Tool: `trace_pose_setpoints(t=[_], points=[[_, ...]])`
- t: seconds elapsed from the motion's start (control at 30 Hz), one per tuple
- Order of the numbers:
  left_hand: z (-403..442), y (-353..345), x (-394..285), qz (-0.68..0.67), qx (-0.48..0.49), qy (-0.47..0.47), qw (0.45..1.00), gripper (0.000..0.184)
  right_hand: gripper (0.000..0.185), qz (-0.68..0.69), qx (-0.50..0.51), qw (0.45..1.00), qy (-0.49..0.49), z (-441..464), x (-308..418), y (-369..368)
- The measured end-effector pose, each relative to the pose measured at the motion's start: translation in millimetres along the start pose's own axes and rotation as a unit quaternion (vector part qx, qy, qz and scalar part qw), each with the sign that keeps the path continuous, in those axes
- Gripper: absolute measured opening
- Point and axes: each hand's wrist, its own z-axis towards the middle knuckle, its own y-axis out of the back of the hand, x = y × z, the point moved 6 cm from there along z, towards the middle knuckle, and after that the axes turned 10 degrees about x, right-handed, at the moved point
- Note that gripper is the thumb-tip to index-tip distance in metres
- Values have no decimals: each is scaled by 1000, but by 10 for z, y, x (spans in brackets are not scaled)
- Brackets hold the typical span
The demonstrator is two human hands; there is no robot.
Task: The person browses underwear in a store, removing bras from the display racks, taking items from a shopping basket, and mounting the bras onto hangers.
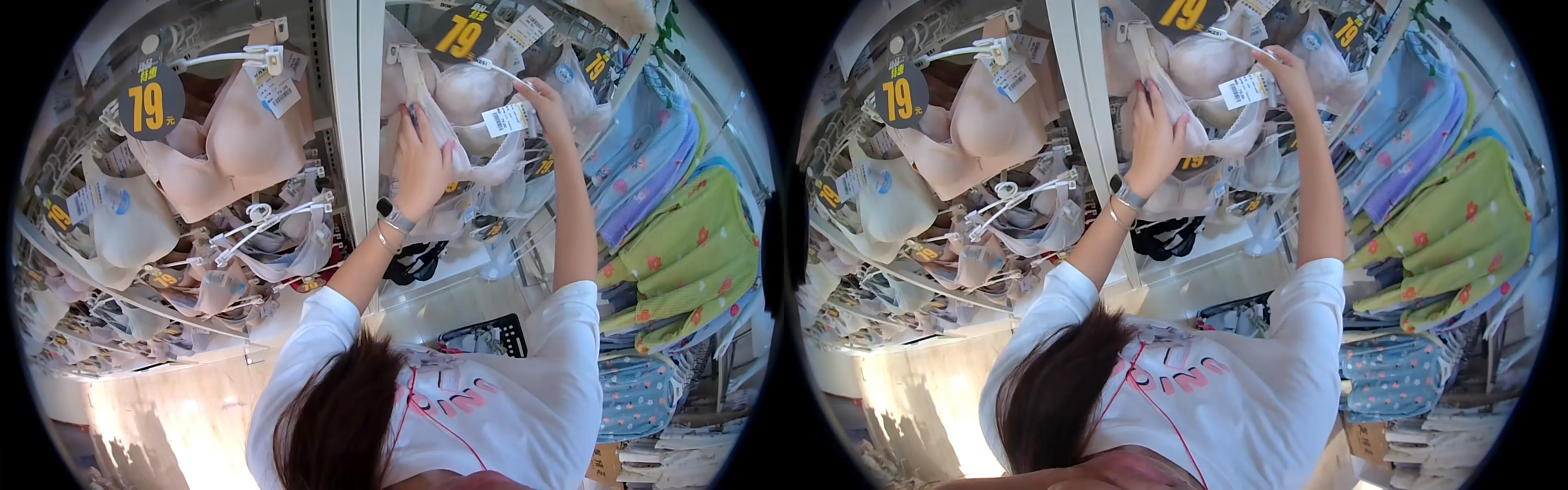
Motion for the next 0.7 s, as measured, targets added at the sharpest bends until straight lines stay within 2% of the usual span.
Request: trace_pose_setpoints(t=[0.07, 0.17, 0.37, 0.53, 0.7], points=[[-13, -14, 18, -6, 12, 7, 1000, 73, 17, 7, 16, 1000, -6, 17, -89, -23], [-36, 1, 25, -24, 15, 3, 1000, 74, 15, 30, -20, 999, 31, 10, -134, 25], [-89, 199, -119, -49, -42, -5, 998, 79, 10, 106, -45, 991, 64, 23, 315, 20], [-164, 415, -334, -52, -53, -25, 997, 85, 12, 92, -60, 988, 108, 151, 567, 87], [-213, 489, -387, -77, -39, -22, 996, 89, 16, 71, -57, 990, 105, 222, 802, 26]])
